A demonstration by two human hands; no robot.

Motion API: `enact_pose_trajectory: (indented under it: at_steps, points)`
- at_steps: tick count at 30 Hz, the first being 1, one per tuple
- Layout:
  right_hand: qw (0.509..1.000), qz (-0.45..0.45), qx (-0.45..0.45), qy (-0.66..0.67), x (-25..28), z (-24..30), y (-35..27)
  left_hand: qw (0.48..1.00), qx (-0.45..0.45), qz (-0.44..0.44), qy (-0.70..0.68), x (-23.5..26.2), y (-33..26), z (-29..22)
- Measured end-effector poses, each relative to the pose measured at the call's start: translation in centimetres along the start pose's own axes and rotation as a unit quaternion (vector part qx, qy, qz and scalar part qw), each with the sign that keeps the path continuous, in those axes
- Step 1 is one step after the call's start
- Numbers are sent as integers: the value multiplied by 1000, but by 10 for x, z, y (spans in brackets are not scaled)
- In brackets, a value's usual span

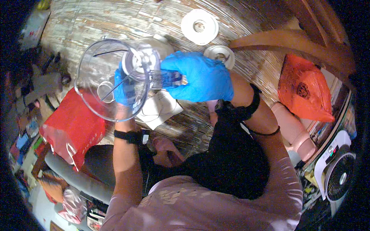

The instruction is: The person sits on the floor and assembles a blender by attaching the blade assembly to the jar, then screwing on the base and lid components. The person handles the jar, blade, base, and lid parts one at a time.

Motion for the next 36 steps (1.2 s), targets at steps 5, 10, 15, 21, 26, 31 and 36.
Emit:
enact_pose_trajectory:
  at_steps: [5,10,15,21,26,31,36]
  points:
    - [997,8,-65,39,8,-1,8,985,27,38,-164,-12,6,-18]
    - [984,-120,-107,83,-27,-6,-1,983,15,73,-168,-22,11,-8]
    - [957,-136,-193,166,-58,6,-17,976,-12,79,-204,-25,10,-3]
    - [960,43,-216,171,-37,13,-7,980,-12,23,-198,-30,7,-4]
    - [954,145,-235,119,-23,11,0,984,-34,48,-169,-23,13,-1]
    - [961,236,-142,17,-23,4,11,993,-53,100,32,-2,39,-11]
    - [959,190,-170,125,-29,-5,4,993,-89,76,-19,-2,43,4]
Point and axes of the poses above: each hand's wrist, its own y-axis towards the middle knuckle, its own x-axis out of the back of the hand, z = x × y, the point moved 2 cm from there along y, towards the middle knuckle, and after that the axes turned 2 degrees about -y, right-handed, at the moved point
